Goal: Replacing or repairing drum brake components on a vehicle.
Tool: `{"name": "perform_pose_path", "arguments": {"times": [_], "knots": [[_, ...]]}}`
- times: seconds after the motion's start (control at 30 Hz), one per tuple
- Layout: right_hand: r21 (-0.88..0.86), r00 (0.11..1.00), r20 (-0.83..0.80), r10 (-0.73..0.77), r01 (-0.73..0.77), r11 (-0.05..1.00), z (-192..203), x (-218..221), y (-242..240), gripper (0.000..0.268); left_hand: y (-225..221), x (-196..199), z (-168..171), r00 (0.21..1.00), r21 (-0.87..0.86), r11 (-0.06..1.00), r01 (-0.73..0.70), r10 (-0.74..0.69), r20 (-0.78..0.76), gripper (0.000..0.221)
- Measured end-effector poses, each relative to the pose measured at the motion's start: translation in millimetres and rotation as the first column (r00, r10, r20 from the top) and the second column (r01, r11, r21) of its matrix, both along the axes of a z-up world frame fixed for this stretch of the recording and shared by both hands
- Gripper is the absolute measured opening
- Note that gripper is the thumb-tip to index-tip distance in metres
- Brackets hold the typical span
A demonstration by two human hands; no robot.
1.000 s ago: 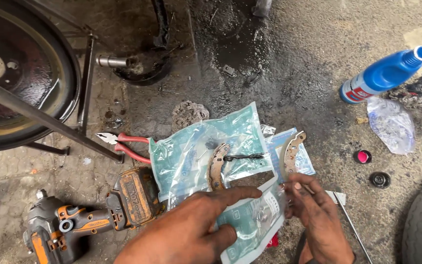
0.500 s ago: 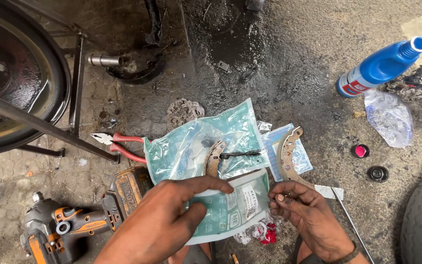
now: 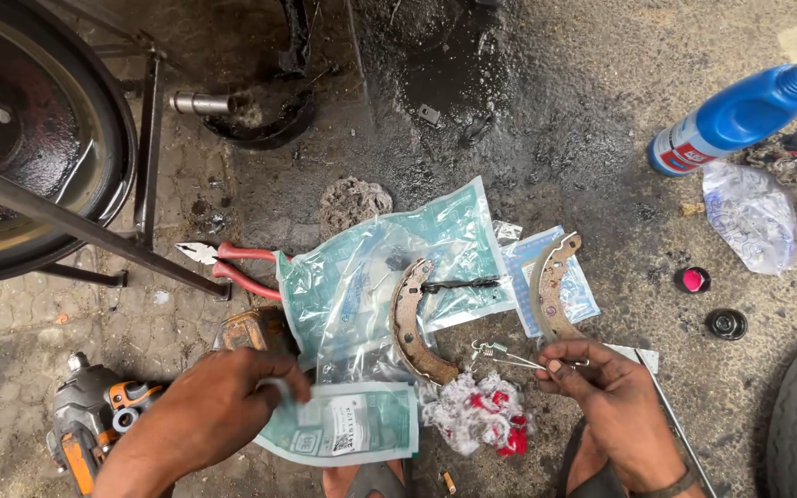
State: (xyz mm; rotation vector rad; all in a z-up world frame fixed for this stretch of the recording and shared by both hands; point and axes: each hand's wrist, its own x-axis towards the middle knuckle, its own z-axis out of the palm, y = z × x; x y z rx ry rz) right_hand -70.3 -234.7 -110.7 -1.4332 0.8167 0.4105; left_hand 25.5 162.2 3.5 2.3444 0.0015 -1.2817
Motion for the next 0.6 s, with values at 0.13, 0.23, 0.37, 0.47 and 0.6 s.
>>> {"name": "perform_pose_path", "arguments": {"times": [0.13, 0.23, 0.37, 0.47, 0.6], "knots": [[0.022, 0.999, 0.024, 0.049, -0.050, 0.999, -22.7, -16.3, 7.2, 0.024, 21.1, -13.6, -13.1, 0.981, 0.149, 0.977, 0.155, -0.170, 0.098, 0.030], [0.043, 0.997, 0.006, 0.080, -0.080, 0.996, -20.0, -14.7, 20.8, 0.026, 16.6, -18.9, -13.7, 0.726, -0.001, 0.935, 0.354, -0.274, 0.630, 0.033], [-0.330, 0.911, -0.129, 0.393, -0.413, 0.849, 4.9, -10.1, 37.6, 0.032, -70.0, -15.9, 18.9, 0.735, -0.038, 0.997, 0.065, -0.022, 0.678, 0.028], [-0.463, 0.885, 0.067, 0.460, -0.381, 0.800, -20.7, -24.3, 26.9, 0.029, -116.5, -17.6, 9.5, 0.945, -0.199, 0.980, -0.010, 0.074, 0.319, 0.032], [-0.039, 0.982, -0.037, 0.185, -0.187, 0.982, -32.5, -28.5, 2.9, 0.029, -132.1, -30.8, -42.2, 0.826, -0.378, 0.901, 0.211, 0.043, 0.562, 0.039]]}}
